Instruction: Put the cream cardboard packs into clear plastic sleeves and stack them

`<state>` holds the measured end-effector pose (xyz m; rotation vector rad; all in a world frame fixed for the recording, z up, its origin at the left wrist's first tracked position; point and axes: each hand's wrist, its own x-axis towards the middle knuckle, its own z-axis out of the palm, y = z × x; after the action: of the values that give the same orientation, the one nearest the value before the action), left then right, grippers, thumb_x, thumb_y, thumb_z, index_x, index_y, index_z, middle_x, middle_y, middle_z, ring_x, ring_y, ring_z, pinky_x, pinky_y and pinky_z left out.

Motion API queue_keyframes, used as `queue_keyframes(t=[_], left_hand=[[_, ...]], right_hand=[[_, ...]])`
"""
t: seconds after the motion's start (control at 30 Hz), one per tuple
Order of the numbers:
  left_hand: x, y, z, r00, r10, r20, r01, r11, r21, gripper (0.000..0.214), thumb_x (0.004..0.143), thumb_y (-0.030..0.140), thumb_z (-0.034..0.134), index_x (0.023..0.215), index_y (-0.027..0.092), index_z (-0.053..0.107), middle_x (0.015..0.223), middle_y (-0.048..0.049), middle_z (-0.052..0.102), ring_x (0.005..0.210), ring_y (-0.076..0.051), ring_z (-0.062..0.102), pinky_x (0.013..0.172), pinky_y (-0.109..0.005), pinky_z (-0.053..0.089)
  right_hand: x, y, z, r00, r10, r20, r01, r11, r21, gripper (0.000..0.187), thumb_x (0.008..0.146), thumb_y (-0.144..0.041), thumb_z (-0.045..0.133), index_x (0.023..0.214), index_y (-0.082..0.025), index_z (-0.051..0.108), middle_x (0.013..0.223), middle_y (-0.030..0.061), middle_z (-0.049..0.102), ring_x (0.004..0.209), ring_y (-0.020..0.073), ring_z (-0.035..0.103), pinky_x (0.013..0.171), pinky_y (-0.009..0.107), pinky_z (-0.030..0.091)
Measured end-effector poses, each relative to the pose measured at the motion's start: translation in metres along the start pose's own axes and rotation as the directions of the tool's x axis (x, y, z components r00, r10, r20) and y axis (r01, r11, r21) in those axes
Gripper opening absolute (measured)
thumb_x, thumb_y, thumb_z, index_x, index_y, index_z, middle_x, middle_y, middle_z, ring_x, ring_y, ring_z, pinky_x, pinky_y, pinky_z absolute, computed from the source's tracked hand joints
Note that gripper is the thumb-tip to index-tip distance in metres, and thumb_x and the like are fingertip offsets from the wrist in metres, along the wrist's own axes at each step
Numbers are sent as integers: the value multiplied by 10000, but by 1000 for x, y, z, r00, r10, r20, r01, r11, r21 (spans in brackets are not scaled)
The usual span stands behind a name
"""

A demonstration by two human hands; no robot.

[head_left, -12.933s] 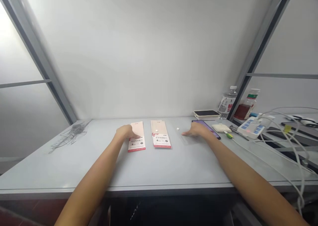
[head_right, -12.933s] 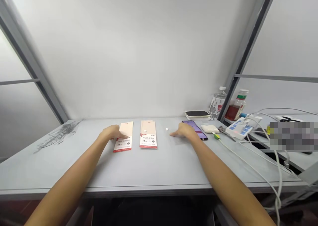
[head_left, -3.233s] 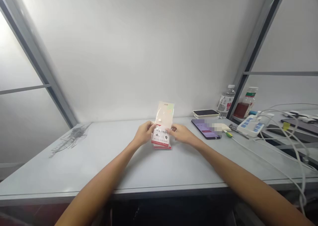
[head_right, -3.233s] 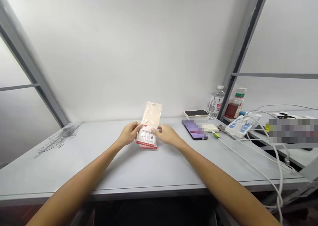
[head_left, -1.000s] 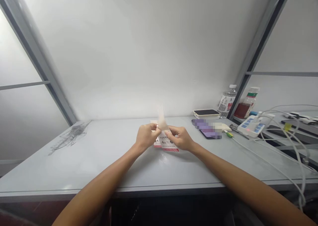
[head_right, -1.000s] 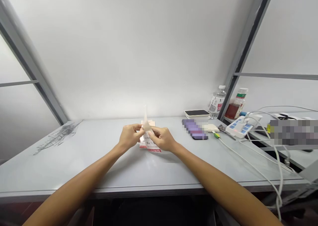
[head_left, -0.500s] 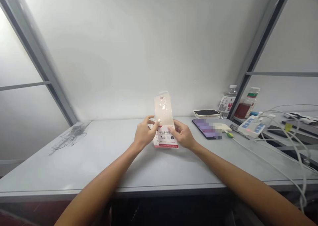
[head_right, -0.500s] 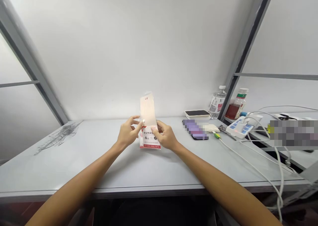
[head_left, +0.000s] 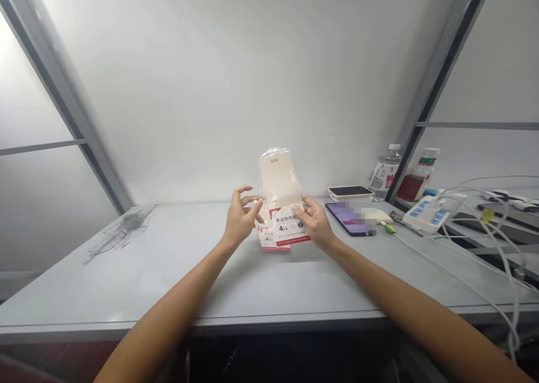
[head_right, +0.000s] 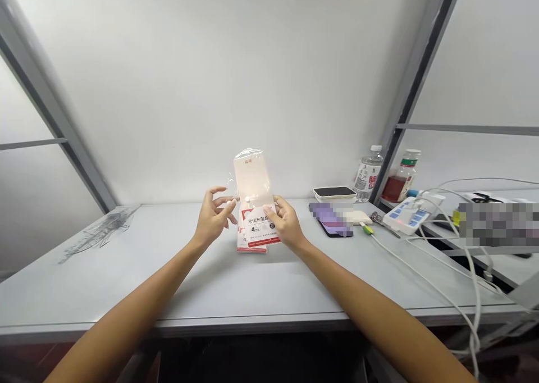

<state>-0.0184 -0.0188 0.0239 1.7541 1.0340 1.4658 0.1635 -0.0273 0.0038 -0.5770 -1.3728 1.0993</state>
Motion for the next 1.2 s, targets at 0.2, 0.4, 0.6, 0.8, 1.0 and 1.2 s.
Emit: queue_keyframes(t=[0.2, 0.4, 0.6, 0.8, 1.0, 1.2], left_hand=[[-2, -2, 0, 991, 135, -22, -124, 954, 274, 203, 824, 358, 468, 973, 224, 500, 1089, -26, 581, 537, -53, 568, 474, -201, 431], [2, -4, 0, 990, -7, 142, -2, 998, 63, 314, 810, 452, 461, 910, 191, 604, 1248, -76, 480, 746, -119, 595, 455, -207, 458], [4, -6, -3, 991, -25, 129, 15, 997, 76, 285, 756, 440, 560, 760, 165, 635, 1192, -86, 524, 792, -131, 568, 531, -212, 427], [9, -10, -7, 996, -58, 63, 56, 998, 35, 292, 750, 438, 543, 705, 154, 594, 1183, -83, 535, 602, -64, 525, 509, -218, 403], [25, -10, -33, 947, -316, -64, 322, 914, 246, 228, 767, 385, 476, 790, 165, 531, 845, -71, 649, 542, -102, 560, 402, -188, 314], [40, -32, -72, 812, -579, -82, 440, 512, 738, 87, 690, 238, 494, 701, 174, 551, 636, -57, 659, 557, -154, 600, 455, -216, 368]], right_hand=[[-1, 2, 0, 999, 24, 40, -26, 998, 60, 277, 790, -350, 583, 1023, -236, 488, 839, 22, 675, 744, 193, 649, 683, 343, 520], [0, 1, 0, 996, 58, 73, -60, 997, 37, 344, 782, -356, 592, 1069, -242, 441, 873, 22, 677, 773, 188, 648, 705, 336, 515], [4, 3, 0, 989, 148, 10, -145, 980, -139, 329, 800, -474, 519, 978, -198, 539, 812, 35, 675, 707, 185, 644, 584, 285, 516], [11, 4, -11, 980, 168, -110, -195, 928, -319, 292, 822, -430, 499, 798, -148, 573, 598, 33, 640, 499, 137, 600, 436, 223, 458], [27, 4, -45, 948, 213, -236, -307, 803, -511, 227, 864, -327, 437, 876, -137, 560, 638, 67, 670, 489, 128, 614, 417, 195, 436], [37, 27, -88, 891, 334, -308, -430, 397, -811, 218, 849, -276, 429, 918, -131, 575, 686, 66, 686, 503, 123, 602, 469, 209, 432]])
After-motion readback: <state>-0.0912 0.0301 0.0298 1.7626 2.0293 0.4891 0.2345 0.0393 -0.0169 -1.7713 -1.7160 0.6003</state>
